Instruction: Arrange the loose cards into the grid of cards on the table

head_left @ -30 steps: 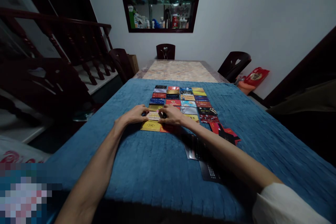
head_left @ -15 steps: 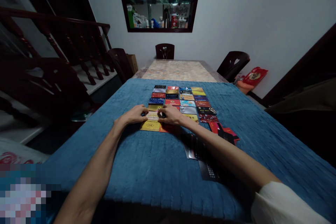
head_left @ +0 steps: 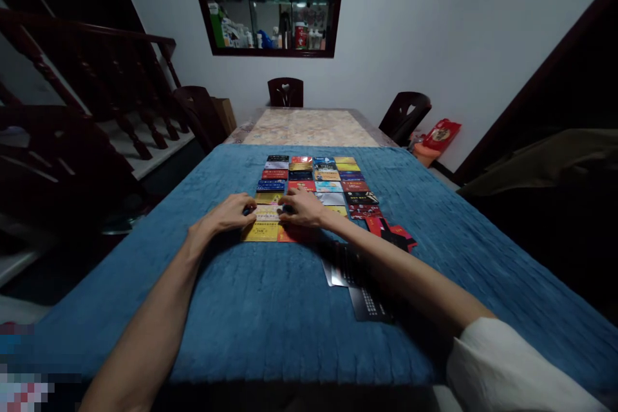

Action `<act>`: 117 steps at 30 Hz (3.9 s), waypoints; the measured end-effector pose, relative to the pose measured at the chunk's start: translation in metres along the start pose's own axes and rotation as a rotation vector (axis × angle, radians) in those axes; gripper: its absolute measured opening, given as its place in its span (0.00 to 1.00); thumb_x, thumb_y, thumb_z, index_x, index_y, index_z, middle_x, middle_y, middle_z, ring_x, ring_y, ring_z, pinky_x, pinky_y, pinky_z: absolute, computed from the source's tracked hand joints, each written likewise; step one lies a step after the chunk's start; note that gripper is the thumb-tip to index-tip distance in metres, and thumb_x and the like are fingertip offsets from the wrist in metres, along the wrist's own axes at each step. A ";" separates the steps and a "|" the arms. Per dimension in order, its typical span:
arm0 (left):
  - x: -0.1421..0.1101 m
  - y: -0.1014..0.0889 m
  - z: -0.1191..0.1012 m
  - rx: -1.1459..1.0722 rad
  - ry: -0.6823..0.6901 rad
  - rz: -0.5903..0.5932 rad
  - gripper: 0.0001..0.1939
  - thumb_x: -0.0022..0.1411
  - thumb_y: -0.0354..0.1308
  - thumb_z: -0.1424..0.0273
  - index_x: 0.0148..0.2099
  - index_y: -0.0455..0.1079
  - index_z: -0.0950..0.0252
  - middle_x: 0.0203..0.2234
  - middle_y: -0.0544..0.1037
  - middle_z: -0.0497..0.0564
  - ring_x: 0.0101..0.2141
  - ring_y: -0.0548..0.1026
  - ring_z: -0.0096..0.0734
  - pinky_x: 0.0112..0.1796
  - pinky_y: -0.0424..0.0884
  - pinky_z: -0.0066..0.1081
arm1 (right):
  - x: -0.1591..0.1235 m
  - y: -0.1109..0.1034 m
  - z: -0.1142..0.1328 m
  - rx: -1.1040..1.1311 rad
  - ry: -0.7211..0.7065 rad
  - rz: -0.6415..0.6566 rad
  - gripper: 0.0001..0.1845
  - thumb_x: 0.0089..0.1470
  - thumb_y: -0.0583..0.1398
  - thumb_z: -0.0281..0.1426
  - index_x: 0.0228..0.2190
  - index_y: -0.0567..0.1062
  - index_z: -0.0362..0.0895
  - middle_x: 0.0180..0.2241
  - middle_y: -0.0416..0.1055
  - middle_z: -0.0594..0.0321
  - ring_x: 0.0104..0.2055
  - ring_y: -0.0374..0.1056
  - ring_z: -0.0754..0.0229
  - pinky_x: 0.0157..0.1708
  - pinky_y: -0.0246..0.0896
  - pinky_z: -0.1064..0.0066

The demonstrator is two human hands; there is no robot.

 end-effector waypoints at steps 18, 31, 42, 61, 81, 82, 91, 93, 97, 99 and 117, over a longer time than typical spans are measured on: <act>0.004 0.008 -0.066 0.021 0.268 -0.344 0.12 0.61 0.50 0.69 0.37 0.75 0.67 0.36 0.77 0.58 0.39 0.72 0.41 0.43 0.67 0.40 | -0.132 -0.032 -0.111 0.174 -0.040 -0.197 0.11 0.61 0.59 0.32 0.40 0.81 0.46 0.43 0.78 0.55 0.47 0.65 0.52 0.51 0.56 0.57; -0.005 0.037 -0.237 0.033 0.796 -0.240 0.09 0.65 0.52 0.71 0.43 0.71 0.67 0.41 0.76 0.59 0.43 0.69 0.44 0.45 0.64 0.43 | -0.175 -0.018 -0.123 0.120 -0.043 -0.185 0.15 0.64 0.55 0.32 0.46 0.80 0.46 0.47 0.78 0.55 0.52 0.61 0.50 0.53 0.57 0.54; 0.009 0.058 -0.273 0.089 0.683 -0.191 0.24 0.67 0.53 0.51 0.47 0.71 0.70 0.44 0.74 0.63 0.47 0.68 0.50 0.44 0.63 0.47 | -0.189 -0.022 -0.126 0.055 -0.005 -0.254 0.13 0.62 0.56 0.29 0.40 0.81 0.45 0.42 0.79 0.55 0.49 0.61 0.50 0.49 0.57 0.56; 0.001 0.062 -0.281 -0.007 0.511 -0.212 0.19 0.63 0.56 0.56 0.43 0.71 0.69 0.44 0.75 0.65 0.46 0.70 0.51 0.44 0.65 0.49 | -0.194 -0.027 -0.118 0.063 0.003 -0.121 0.11 0.61 0.59 0.35 0.36 0.81 0.45 0.35 0.76 0.54 0.44 0.61 0.51 0.46 0.59 0.59; -0.010 0.061 -0.261 0.252 0.951 -0.643 0.12 0.67 0.49 0.77 0.30 0.68 0.68 0.24 0.71 0.53 0.29 0.68 0.36 0.35 0.63 0.38 | -0.195 -0.033 -0.112 0.185 -0.008 -0.081 0.18 0.64 0.56 0.38 0.28 0.78 0.43 0.30 0.73 0.57 0.37 0.63 0.56 0.44 0.56 0.62; -0.011 0.060 -0.259 0.259 0.958 -0.652 0.12 0.67 0.49 0.78 0.31 0.68 0.68 0.24 0.71 0.53 0.29 0.68 0.35 0.35 0.63 0.38 | -0.195 -0.033 -0.112 0.190 -0.012 -0.081 0.19 0.65 0.56 0.39 0.27 0.77 0.43 0.31 0.73 0.57 0.37 0.63 0.55 0.44 0.56 0.62; -0.004 0.050 -0.240 0.134 0.881 -0.692 0.12 0.69 0.47 0.77 0.33 0.68 0.67 0.24 0.72 0.51 0.28 0.67 0.34 0.35 0.64 0.36 | -0.196 -0.032 -0.114 0.299 0.013 -0.064 0.27 0.66 0.51 0.45 0.24 0.76 0.43 0.27 0.73 0.59 0.34 0.62 0.57 0.40 0.55 0.64; -0.001 0.049 -0.236 0.096 0.851 -0.681 0.13 0.69 0.46 0.77 0.34 0.69 0.67 0.24 0.72 0.50 0.28 0.68 0.33 0.34 0.65 0.35 | -0.196 -0.032 -0.113 0.325 0.022 -0.059 0.29 0.67 0.50 0.46 0.25 0.77 0.43 0.27 0.74 0.59 0.33 0.63 0.57 0.39 0.56 0.65; 0.006 0.048 -0.226 -0.049 0.745 -0.677 0.12 0.70 0.47 0.76 0.35 0.70 0.67 0.26 0.75 0.52 0.29 0.71 0.33 0.35 0.67 0.35 | -0.197 -0.033 -0.113 0.352 0.054 -0.080 0.30 0.68 0.47 0.47 0.26 0.78 0.43 0.27 0.75 0.59 0.34 0.65 0.57 0.39 0.58 0.65; 0.009 0.049 -0.220 -0.151 0.682 -0.669 0.10 0.69 0.49 0.76 0.36 0.71 0.66 0.28 0.77 0.52 0.30 0.72 0.33 0.35 0.68 0.34 | -0.197 -0.035 -0.113 0.351 0.056 -0.155 0.30 0.68 0.47 0.46 0.28 0.78 0.44 0.28 0.75 0.59 0.35 0.65 0.57 0.40 0.59 0.64; 0.021 0.053 -0.199 -0.437 0.433 -0.729 0.08 0.63 0.56 0.78 0.40 0.75 0.65 0.34 0.82 0.53 0.35 0.80 0.35 0.39 0.76 0.34 | -0.203 -0.041 -0.105 0.391 -0.041 -0.341 0.17 0.57 0.64 0.41 0.44 0.78 0.45 0.40 0.75 0.57 0.42 0.71 0.54 0.44 0.66 0.60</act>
Point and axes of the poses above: each hand's wrist, its own x-axis towards the middle knuckle, its own y-axis out of the palm, z = x × y, the point moved 2 cm from there along x, towards the middle knuckle
